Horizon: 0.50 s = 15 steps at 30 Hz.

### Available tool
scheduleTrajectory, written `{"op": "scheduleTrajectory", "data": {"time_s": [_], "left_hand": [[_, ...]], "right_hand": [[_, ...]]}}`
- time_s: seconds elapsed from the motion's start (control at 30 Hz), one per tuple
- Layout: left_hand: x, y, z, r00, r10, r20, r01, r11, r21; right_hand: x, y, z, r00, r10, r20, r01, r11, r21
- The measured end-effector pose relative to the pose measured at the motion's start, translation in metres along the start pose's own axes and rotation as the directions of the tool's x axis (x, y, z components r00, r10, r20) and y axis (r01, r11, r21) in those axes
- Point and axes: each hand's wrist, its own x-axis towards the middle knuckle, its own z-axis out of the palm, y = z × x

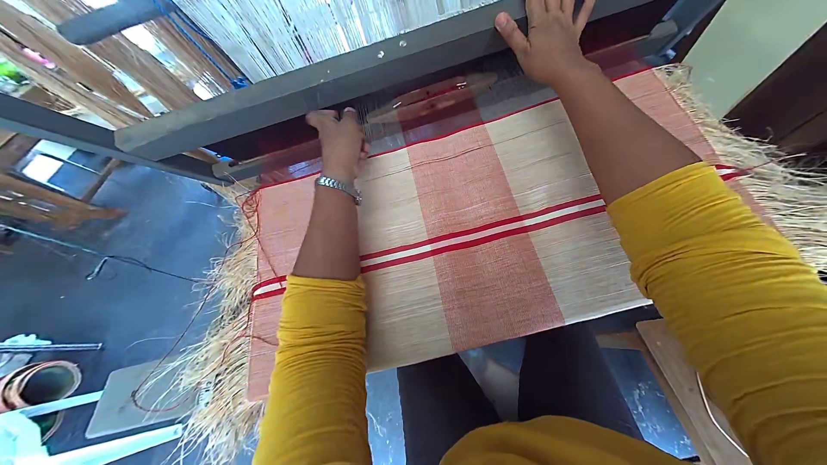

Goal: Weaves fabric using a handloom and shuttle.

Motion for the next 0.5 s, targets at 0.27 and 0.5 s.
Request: {"op": "scheduleTrajectory", "data": {"time_s": [0.27,0.5], "left_hand": [[0.042,-0.003,0.031,0.89,-0.334,0.309,0.303,0.942,0.145],[0.062,-0.018,0.016,0.754,-0.194,0.628,0.521,0.759,-0.391]], "right_hand": [[-0.033,0.081,-0.013,0.953,0.092,-0.29,-0.063,0.992,0.11],[-0.042,0.137,-0.034,0.796,0.573,-0.196,-0.416,0.753,0.51]]}}
